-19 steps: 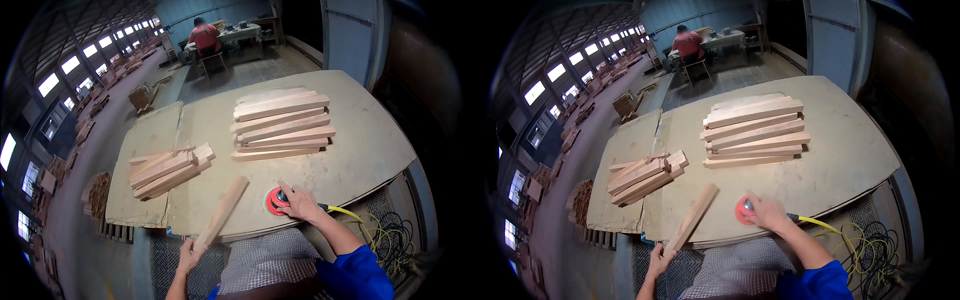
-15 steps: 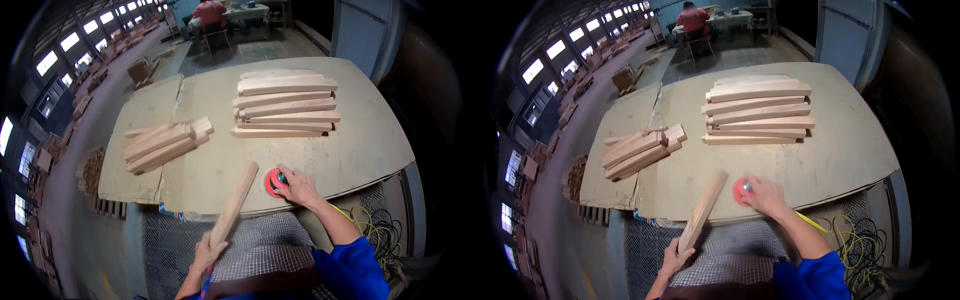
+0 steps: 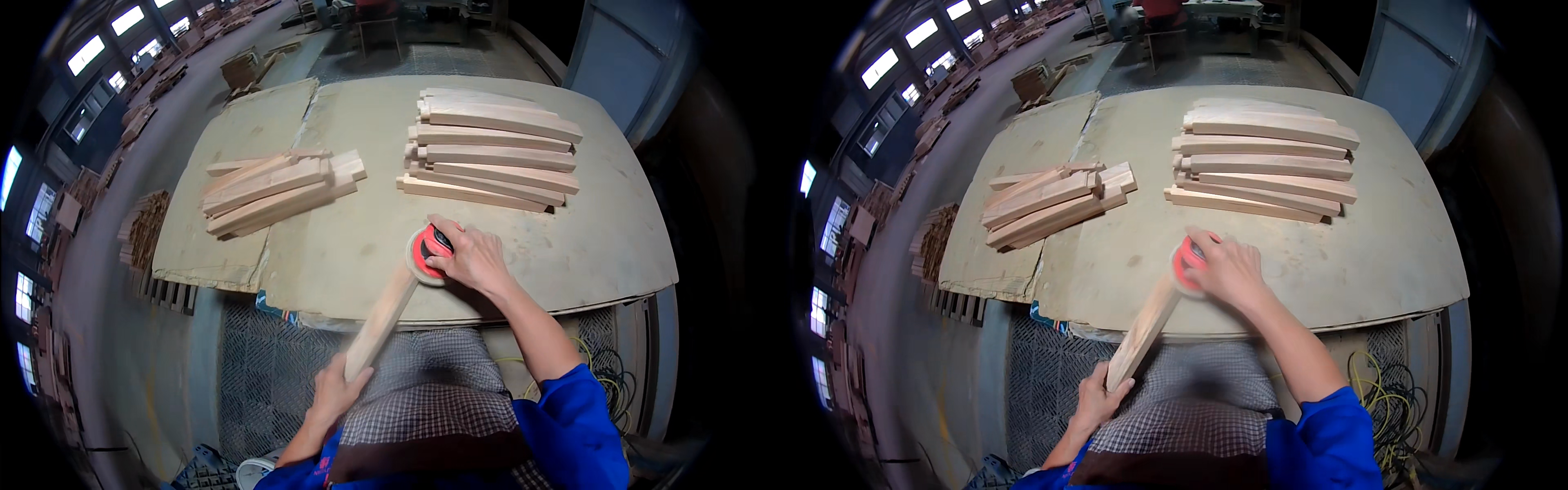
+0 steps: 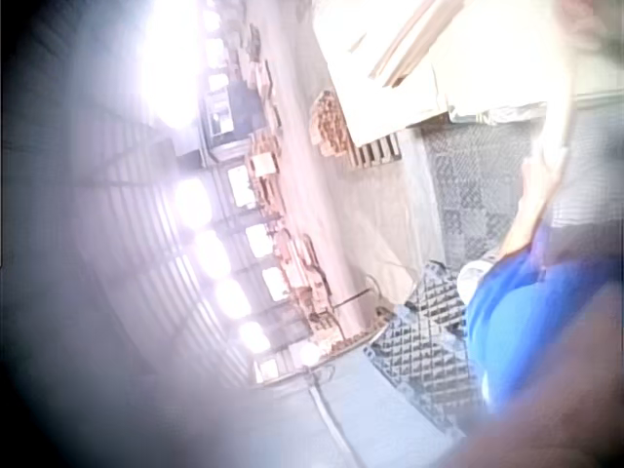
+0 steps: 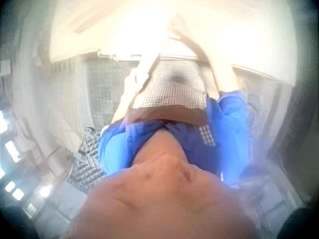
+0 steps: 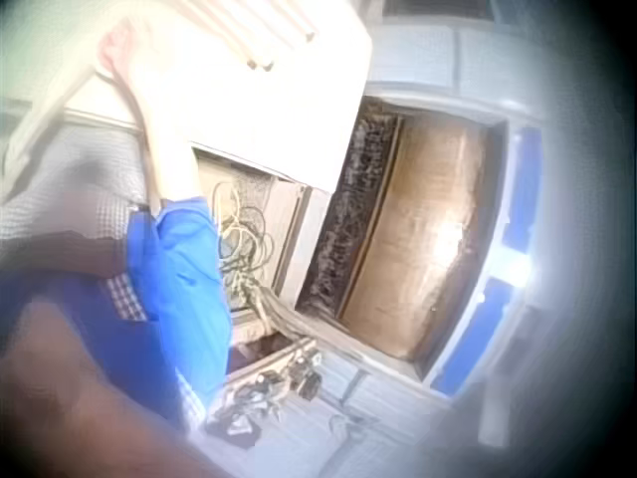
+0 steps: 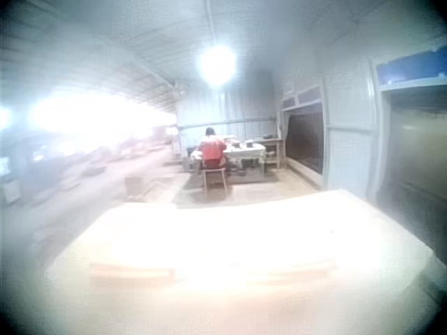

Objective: The person sands wooden slats using a power sander, turning each slat to sand multiple sides and placing them back into stacks on the workbench.

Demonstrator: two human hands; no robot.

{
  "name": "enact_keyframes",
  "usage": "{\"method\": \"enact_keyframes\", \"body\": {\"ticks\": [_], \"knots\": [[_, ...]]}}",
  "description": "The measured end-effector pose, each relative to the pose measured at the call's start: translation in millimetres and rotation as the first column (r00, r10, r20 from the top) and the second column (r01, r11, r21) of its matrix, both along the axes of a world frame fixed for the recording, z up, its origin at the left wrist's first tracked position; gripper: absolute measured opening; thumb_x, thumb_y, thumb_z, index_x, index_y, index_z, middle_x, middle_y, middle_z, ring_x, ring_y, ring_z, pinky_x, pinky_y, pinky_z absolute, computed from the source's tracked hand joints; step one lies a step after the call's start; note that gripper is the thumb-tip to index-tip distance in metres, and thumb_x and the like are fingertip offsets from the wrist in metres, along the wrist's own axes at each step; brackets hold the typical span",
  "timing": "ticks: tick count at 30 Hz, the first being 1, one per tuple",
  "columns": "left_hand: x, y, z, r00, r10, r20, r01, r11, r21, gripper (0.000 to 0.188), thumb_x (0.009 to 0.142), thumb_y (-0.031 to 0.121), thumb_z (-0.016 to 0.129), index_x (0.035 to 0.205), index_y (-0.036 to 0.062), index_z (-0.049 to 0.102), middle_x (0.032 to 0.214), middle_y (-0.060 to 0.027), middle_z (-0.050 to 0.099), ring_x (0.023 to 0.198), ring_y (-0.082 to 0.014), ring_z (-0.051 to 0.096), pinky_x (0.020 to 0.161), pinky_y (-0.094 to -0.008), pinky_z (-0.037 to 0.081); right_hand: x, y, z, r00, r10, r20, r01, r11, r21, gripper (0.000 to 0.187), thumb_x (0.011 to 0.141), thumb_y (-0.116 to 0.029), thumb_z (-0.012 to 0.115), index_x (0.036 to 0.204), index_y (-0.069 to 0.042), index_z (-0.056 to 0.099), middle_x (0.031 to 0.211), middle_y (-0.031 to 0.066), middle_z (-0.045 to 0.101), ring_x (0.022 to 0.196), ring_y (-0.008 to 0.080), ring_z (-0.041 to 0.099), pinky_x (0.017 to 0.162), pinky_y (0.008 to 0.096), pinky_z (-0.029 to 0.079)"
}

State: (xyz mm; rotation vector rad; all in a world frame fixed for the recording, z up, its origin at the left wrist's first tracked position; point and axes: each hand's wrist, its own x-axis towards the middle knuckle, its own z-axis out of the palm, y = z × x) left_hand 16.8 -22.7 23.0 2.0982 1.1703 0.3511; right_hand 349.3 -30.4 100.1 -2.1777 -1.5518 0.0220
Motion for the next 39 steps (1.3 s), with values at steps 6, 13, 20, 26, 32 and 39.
{"method": "enact_keyframes", "body": {"ticks": [6,13,20,26,32,39], "knots": [[-3,15,5,0.985,0.001,0.175,0.042,0.969,-0.244,0.047,0.080,0.032,0.077,0.112,-0.0003,0.064,0.092,-0.0166,0.072,0.083,-0.0300,0.071,0.077,-0.0382,0.054,4,15,-1,0.997,0.065,-0.034,-0.068,0.995,-0.073,0.068,0.069,-0.035,0.079,0.132,-0.027,0.056,0.094,0.0209,0.068,0.084,0.0383,0.068,0.073,0.0469,0.054],[-10,35,-1,0.952,0.145,0.268,0.105,0.669,-0.736,0.032,0.086,0.020,0.075,0.108,-0.0012,0.065,0.080,-0.0020,0.065,0.069,-0.0075,0.059,0.060,-0.0226,0.047,-3,-7,-42,0.990,0.078,-0.120,-0.054,0.980,0.189,0.073,0.064,-0.030,0.085,0.132,-0.028,0.058,0.094,0.0156,0.067,0.081,0.0337,0.068,0.072,0.0419,0.056],[-2,21,0,0.988,-0.006,0.152,0.037,0.978,-0.203,0.047,0.079,0.030,0.078,0.114,0.0030,0.064,0.094,-0.0157,0.071,0.085,-0.0288,0.070,0.078,-0.0378,0.053,-36,4,1,0.987,0.155,-0.033,-0.153,0.987,0.044,0.070,0.065,-0.031,0.084,0.131,-0.024,0.059,0.091,0.0150,0.068,0.081,0.0349,0.067,0.071,0.0422,0.055],[6,17,9,0.997,0.003,0.080,0.006,0.994,-0.106,0.045,0.077,0.025,0.080,0.111,0.0007,0.064,0.090,-0.0187,0.070,0.084,-0.0306,0.070,0.076,-0.0371,0.053,-60,11,20,0.964,0.257,-0.060,-0.263,0.956,-0.132,0.068,0.067,-0.031,0.083,0.129,-0.020,0.059,0.094,0.0191,0.069,0.080,0.0375,0.067,0.073,0.0446,0.055],[0,30,-11,0.978,0.044,0.204,0.055,0.889,-0.454,0.041,0.080,0.020,0.080,0.112,-0.0015,0.066,0.094,-0.0054,0.069,0.088,-0.0125,0.061,0.081,-0.0294,0.049,-75,-20,-13,0.956,0.292,-0.039,-0.285,0.950,0.124,0.061,0.069,-0.031,0.081,0.126,-0.028,0.060,0.100,0.0152,0.066,0.079,0.0352,0.067,0.063,0.0430,0.054],[13,34,-10,0.993,0.001,0.122,0.044,0.929,-0.366,0.048,0.078,0.029,0.080,0.112,0.0001,0.064,0.096,-0.0147,0.070,0.089,-0.0228,0.066,0.082,-0.0346,0.051,-33,-47,-43,0.985,0.152,-0.081,-0.131,0.967,0.220,0.068,0.062,-0.028,0.085,0.126,-0.027,0.062,0.095,0.0150,0.066,0.078,0.0340,0.068,0.067,0.0411,0.056]]}}
